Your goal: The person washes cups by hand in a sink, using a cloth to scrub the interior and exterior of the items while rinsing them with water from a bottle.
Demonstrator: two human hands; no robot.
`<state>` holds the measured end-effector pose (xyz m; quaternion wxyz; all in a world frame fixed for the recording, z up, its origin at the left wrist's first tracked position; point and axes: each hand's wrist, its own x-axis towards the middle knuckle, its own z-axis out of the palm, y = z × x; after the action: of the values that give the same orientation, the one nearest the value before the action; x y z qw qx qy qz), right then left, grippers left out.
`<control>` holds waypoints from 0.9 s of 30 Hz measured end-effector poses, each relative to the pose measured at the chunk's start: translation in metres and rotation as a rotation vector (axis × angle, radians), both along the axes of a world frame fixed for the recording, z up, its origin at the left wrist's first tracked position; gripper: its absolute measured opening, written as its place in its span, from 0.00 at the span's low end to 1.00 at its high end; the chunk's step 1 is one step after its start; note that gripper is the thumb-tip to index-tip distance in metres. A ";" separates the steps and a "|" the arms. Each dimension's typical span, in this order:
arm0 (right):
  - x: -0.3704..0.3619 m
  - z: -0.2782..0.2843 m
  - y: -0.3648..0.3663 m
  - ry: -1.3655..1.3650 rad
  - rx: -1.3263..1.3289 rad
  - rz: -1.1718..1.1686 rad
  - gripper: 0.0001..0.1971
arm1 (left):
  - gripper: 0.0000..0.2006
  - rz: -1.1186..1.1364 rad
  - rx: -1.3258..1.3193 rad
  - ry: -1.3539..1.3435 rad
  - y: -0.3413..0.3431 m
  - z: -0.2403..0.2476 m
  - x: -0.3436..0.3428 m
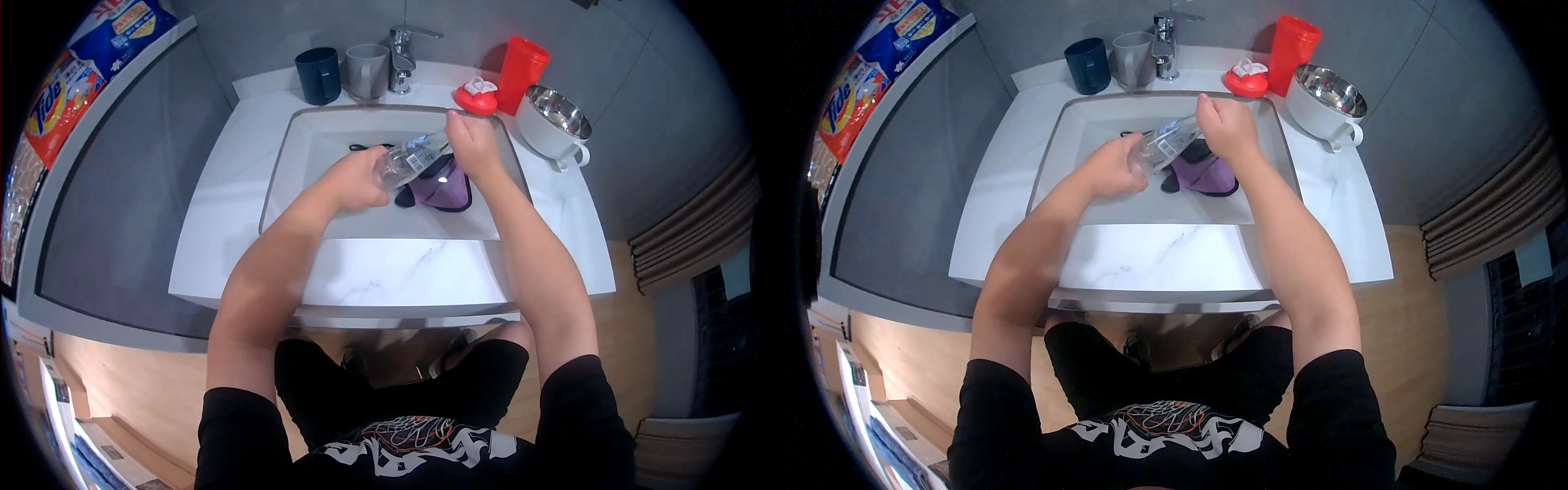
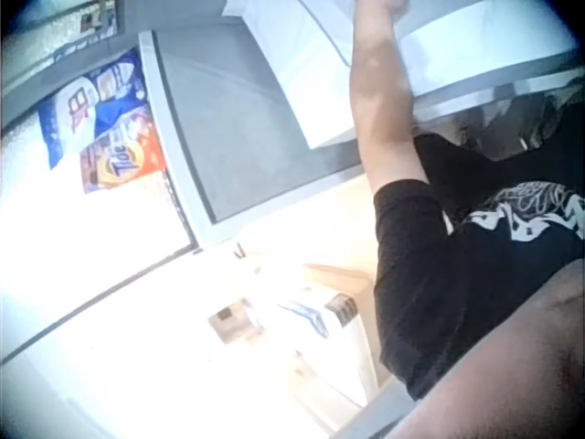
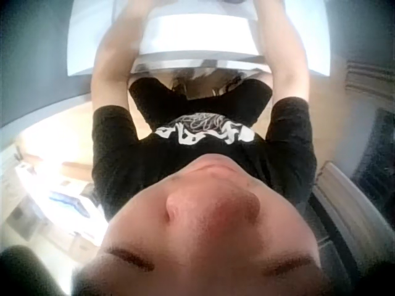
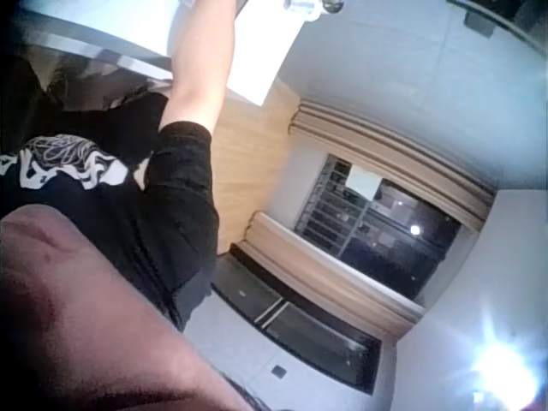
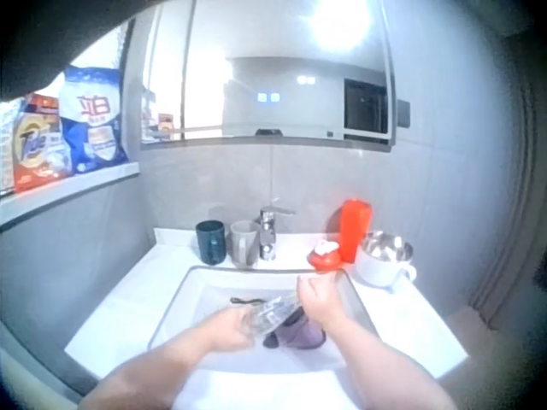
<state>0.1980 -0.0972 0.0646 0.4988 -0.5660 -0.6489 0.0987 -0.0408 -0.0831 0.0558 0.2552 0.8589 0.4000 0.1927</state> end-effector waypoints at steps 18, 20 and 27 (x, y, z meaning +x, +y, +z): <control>0.010 -0.018 0.009 0.226 0.052 0.377 0.17 | 0.26 0.071 0.062 0.041 0.017 -0.006 -0.008; 0.012 -0.016 0.007 0.371 -0.066 0.356 0.21 | 0.26 0.080 0.065 0.070 0.019 -0.007 -0.009; 0.029 -0.021 0.022 0.251 -0.437 0.205 0.27 | 0.26 0.079 0.105 0.154 0.017 -0.005 -0.005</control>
<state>0.2271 -0.0751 0.0433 0.4285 -0.5748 -0.5995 0.3558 -0.0455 -0.0665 0.0513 0.1703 0.8671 0.4411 0.1568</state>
